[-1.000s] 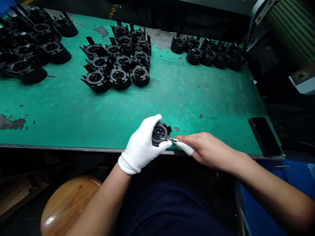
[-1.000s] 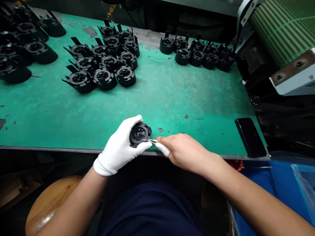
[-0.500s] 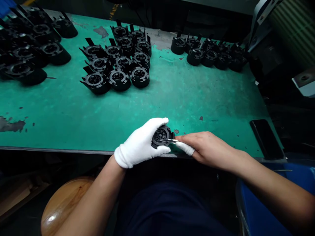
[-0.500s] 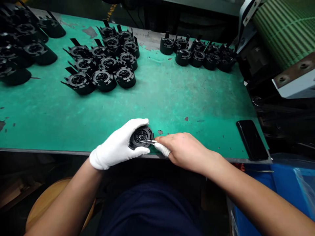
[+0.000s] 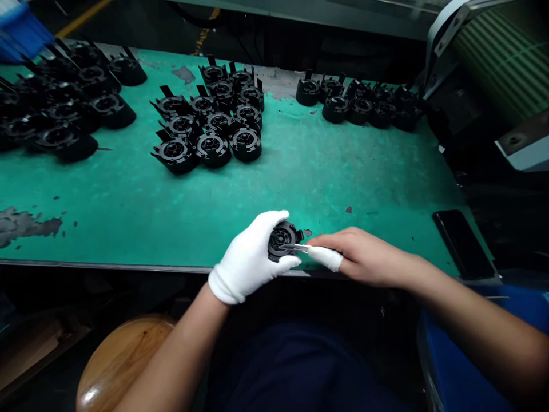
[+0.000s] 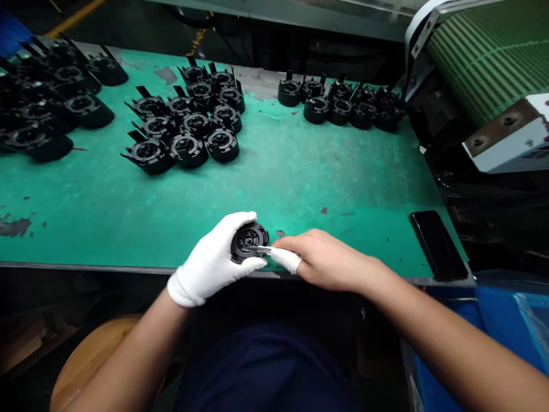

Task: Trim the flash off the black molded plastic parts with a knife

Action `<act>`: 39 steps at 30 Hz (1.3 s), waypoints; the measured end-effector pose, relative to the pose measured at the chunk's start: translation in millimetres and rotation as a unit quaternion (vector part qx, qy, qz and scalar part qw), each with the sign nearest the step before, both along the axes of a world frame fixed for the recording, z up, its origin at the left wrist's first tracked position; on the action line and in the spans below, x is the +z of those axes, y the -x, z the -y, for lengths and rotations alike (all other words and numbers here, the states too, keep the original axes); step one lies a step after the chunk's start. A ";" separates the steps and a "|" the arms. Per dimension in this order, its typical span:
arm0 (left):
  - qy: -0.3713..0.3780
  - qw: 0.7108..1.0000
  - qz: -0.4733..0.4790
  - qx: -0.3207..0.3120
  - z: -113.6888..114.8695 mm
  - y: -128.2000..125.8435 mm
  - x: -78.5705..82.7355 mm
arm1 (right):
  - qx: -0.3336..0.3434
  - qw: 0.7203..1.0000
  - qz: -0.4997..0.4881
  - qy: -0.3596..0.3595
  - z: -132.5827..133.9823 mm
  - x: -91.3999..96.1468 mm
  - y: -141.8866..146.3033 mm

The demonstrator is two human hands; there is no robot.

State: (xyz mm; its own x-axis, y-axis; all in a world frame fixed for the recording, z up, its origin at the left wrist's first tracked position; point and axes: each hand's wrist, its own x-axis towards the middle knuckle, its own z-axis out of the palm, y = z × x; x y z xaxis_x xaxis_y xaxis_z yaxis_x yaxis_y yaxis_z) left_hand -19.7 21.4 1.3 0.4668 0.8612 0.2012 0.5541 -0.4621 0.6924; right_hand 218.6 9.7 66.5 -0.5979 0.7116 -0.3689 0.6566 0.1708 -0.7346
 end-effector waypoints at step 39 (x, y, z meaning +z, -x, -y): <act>-0.087 0.970 -0.016 0.226 39.2 -21.1 -15.3 | -0.484 0.594 -0.609 0.206 89.7 -5.1 55.6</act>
State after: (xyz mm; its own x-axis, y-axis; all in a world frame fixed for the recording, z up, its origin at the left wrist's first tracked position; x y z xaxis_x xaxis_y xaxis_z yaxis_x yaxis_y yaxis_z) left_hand 1.4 -17.8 -13.9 0.0582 0.9338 0.3530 0.7469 -0.2754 0.6053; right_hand 163.0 -80.0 61.4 0.0151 0.9389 -0.3438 -0.7609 -0.2123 -0.6132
